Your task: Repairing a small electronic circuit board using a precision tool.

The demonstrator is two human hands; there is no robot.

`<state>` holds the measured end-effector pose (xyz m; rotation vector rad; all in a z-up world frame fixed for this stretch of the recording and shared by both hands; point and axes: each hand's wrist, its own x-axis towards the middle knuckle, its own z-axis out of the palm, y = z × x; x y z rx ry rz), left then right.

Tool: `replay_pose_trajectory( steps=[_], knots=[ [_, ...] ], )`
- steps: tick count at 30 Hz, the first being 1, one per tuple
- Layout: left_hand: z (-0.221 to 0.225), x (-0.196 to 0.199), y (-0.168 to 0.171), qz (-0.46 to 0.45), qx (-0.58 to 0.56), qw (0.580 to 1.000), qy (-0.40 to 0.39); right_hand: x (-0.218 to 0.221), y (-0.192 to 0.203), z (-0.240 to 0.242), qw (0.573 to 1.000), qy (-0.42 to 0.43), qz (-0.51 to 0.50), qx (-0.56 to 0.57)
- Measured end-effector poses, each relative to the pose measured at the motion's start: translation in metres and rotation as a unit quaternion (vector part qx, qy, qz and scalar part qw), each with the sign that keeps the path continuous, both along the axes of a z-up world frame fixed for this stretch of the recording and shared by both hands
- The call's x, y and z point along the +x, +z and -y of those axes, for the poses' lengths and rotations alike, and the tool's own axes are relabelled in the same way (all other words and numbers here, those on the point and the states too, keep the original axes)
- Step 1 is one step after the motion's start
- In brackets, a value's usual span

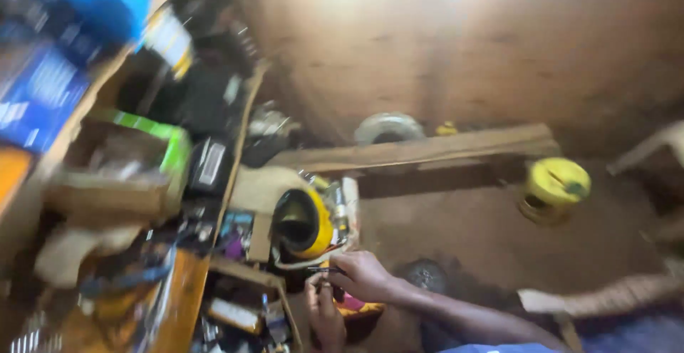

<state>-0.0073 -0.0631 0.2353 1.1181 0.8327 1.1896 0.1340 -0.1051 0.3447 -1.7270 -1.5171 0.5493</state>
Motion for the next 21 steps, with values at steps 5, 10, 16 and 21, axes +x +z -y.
replay_pose_trajectory(
  steps=[5,10,16,21],
  knots=[
    [0.025,0.011,0.104,-0.13,0.008,0.985,-0.115,0.058,0.024,0.077,0.997,-0.064,-0.029,0.014],
    [0.036,0.053,0.177,-0.153,0.097,0.938,-0.295,0.086,0.115,0.155,0.984,-0.141,-0.08,0.077],
    [0.076,0.12,0.204,-0.136,0.137,0.891,-0.411,0.083,0.174,0.208,0.963,-0.203,-0.097,0.146],
    [0.101,0.138,0.196,-0.035,0.143,0.884,-0.444,0.091,0.159,0.233,0.947,-0.288,-0.055,0.129]
  ],
)
